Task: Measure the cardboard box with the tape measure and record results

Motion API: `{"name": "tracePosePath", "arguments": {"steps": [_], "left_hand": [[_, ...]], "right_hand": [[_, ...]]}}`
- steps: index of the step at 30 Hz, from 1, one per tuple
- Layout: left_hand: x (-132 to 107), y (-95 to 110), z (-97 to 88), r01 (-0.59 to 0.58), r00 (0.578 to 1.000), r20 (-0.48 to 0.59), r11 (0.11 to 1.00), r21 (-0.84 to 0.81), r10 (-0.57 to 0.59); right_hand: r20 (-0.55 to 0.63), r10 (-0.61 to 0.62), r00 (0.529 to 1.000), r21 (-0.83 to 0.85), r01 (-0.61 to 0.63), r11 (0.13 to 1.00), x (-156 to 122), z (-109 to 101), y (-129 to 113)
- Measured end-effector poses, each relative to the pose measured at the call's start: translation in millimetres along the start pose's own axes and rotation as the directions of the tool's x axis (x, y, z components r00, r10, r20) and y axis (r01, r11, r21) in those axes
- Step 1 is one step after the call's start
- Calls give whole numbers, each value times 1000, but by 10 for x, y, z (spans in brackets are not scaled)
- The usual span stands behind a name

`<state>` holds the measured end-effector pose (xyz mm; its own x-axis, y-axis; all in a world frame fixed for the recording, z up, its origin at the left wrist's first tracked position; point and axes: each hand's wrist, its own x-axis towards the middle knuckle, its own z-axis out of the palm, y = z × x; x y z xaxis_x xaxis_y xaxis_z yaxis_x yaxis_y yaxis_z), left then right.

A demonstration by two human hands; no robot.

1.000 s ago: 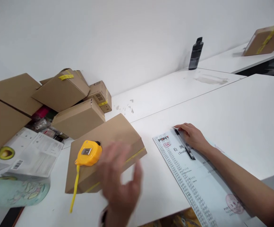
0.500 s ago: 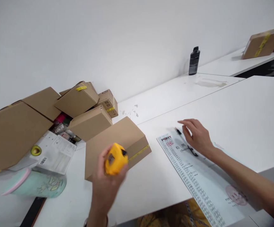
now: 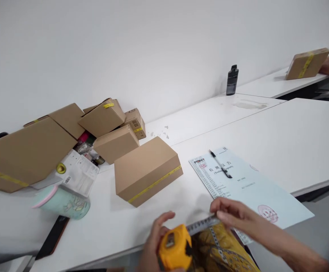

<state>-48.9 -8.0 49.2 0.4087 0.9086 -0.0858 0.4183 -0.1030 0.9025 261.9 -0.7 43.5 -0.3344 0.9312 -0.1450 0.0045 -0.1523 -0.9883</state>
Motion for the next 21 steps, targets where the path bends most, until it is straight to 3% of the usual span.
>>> {"name": "tracePosePath", "arguments": {"steps": [2,5,8,10,13,17,21], "left_hand": [[-114,94,-310,-42,990,-138,993,-109,26],[-231,252,-850,-109,918,-395,983,-148,43],[-271,337,-1384,-88,895,-445,985,-148,13],[-254,364,-1683,-27,918,-394,989,-145,-33],[-149,392,-1994,47,952,-292,985,-167,-95],[108,345,-2205,77,967,-222,976,-202,-122],[349,184,-2333,63,971,-211,969,-238,-115]], "right_hand": [[-145,-24,989,-11,23,1000,78,-236,-85],[-365,-108,925,-9,113,994,343,-600,-334],[-369,-163,915,25,186,982,740,-761,-649],[-328,-180,928,-13,186,983,1048,-696,-844],[-326,-196,925,-105,170,980,1542,-426,-1046],[-347,-163,924,-159,114,981,2142,-102,-1140],[-396,-149,906,-222,63,973,2500,-33,-1139]]}}
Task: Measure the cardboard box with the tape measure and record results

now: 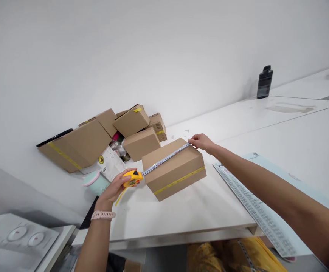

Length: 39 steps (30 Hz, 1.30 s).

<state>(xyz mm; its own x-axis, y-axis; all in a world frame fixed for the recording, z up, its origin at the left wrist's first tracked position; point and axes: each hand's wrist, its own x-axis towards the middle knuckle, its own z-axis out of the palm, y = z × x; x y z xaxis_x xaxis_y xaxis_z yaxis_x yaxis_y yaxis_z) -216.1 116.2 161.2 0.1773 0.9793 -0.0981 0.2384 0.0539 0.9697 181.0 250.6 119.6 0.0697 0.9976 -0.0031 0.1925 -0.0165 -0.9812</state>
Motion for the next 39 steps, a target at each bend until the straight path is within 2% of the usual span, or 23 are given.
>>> {"name": "tracePosePath", "arguments": {"steps": [4,13,22,26,31,39], "left_hand": [[198,-71,-79,-27,999,25,999,-29,28],[467,-111,-164,-38,989,139,997,-66,47],[651,-227,-27,0,988,151,993,-119,18],[807,-218,-19,17,996,94,990,-142,-3],[933,-210,-59,18,1000,24,988,-154,-14],[918,-177,-106,51,992,123,993,-102,-38]], "right_hand": [[13,48,999,-37,-48,998,59,56,69],[126,170,977,49,-177,983,-159,133,181],[35,194,980,8,-195,981,-293,-136,255],[-15,197,980,10,-197,980,-311,-147,266],[-20,179,984,0,-179,984,-353,-139,248],[-37,197,980,15,-196,980,-384,-142,208]]}}
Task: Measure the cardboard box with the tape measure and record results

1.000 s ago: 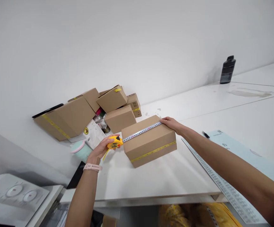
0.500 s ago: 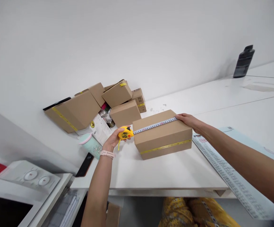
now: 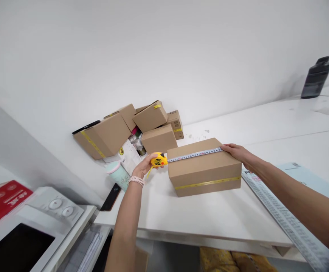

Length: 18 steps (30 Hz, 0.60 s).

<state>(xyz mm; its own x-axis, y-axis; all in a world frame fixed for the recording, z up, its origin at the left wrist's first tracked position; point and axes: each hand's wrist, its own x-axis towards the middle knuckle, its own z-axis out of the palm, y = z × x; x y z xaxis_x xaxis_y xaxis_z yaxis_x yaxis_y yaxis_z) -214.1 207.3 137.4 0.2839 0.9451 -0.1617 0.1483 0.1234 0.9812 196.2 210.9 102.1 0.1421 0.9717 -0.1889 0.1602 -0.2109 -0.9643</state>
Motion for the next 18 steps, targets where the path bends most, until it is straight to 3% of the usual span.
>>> {"name": "tracePosePath", "arguments": {"steps": [7,13,18], "left_hand": [[28,27,-73,8,993,115,999,37,-12],[52,-19,-86,-30,991,133,999,40,24],[26,78,18,-103,990,104,993,64,96]], "right_hand": [[42,-18,999,6,17,1000,52,-25,58],[28,-2,1000,-7,3,1000,83,-29,60],[-85,-75,994,-206,56,977,73,-33,74]]}}
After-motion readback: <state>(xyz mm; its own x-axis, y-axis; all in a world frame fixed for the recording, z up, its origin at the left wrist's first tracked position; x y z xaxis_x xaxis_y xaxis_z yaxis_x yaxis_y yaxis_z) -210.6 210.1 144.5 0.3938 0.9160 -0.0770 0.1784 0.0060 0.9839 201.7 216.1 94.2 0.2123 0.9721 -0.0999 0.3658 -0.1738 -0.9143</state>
